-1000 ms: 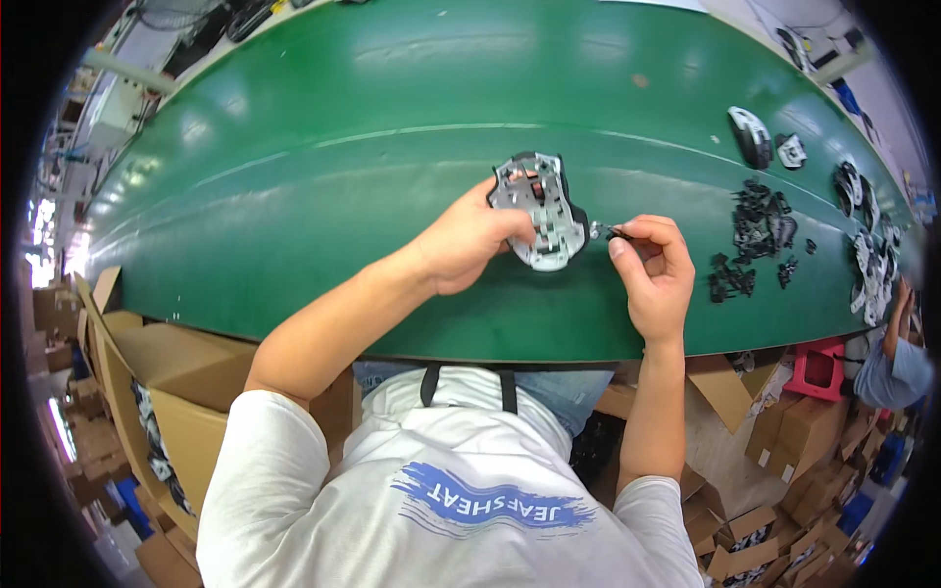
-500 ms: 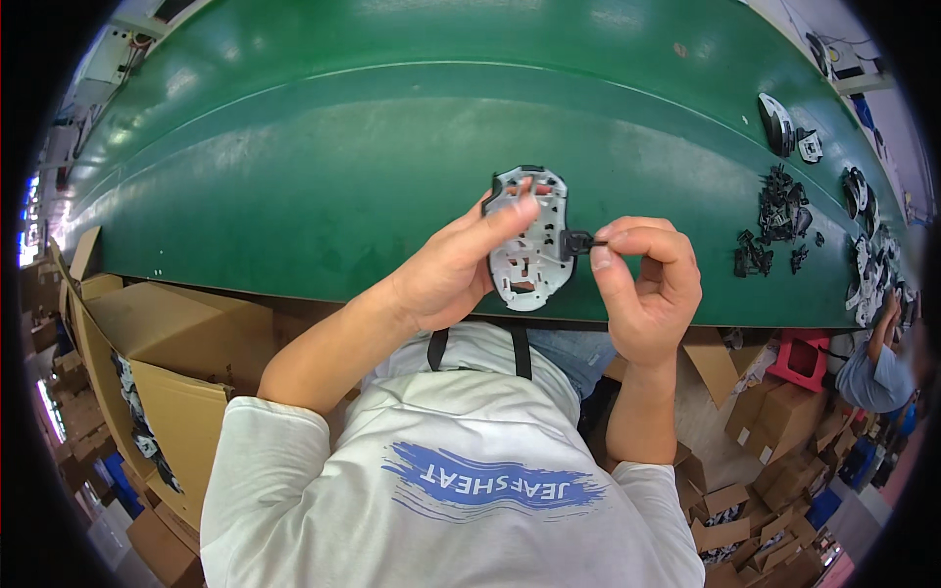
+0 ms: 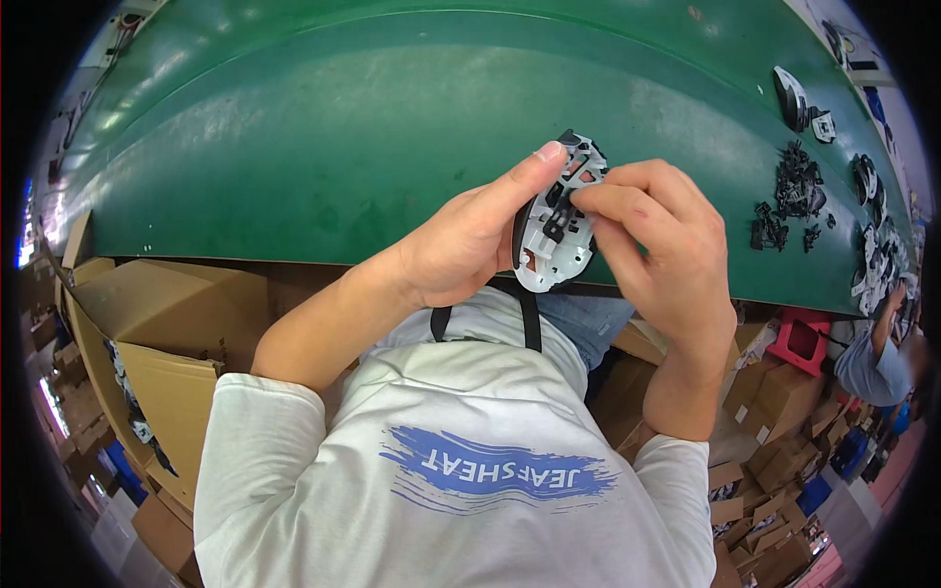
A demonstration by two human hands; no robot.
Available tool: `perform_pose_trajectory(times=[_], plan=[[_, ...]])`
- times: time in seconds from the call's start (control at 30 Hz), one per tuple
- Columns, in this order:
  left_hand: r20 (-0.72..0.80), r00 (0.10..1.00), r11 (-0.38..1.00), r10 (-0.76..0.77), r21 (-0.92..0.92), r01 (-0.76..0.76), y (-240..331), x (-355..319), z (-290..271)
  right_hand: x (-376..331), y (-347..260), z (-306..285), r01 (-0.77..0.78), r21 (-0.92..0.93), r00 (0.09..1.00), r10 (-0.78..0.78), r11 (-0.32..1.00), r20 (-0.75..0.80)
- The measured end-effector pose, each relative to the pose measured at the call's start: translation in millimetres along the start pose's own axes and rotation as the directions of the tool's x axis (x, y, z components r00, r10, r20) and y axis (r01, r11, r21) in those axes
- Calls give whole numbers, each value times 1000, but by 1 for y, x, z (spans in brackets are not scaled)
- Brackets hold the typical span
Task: The person assembles mouse shells by inserting small plastic components into the casings by hand, places the assembled shells into a cardboard box, and organizes plastic parts on the conveyor belt.
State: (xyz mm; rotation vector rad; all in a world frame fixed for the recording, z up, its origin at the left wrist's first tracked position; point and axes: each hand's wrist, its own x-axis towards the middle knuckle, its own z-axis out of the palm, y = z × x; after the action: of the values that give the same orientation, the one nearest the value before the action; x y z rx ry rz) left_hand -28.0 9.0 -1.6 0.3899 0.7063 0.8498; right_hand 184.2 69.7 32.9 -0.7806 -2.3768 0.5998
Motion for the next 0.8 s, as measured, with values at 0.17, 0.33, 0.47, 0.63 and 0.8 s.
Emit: perform_pose_trajectory(times=[0.17,0.33,0.47,0.63,0.8], plan=[[3,999,998,38,-52,-38,-1,-6,6,-4,-15,8,14,8,999,-13,1000,-47],[-31,999,994,34,108,-31,3,-11,10,-8,-10,20,13,-8,982,-14,1000,-187],[-28,993,971,114,212,-106,0,-14,11,-8,-15,23,23,-42,974,-31,999,-224],[-66,981,966,185,197,-169,-6,-12,20,-12,-16,25,16,-65,971,-31,998,-237],[-9,984,965,180,194,-175,-10,-11,18,-11,-24,22,-36,-146,967,-2,989,-255]])
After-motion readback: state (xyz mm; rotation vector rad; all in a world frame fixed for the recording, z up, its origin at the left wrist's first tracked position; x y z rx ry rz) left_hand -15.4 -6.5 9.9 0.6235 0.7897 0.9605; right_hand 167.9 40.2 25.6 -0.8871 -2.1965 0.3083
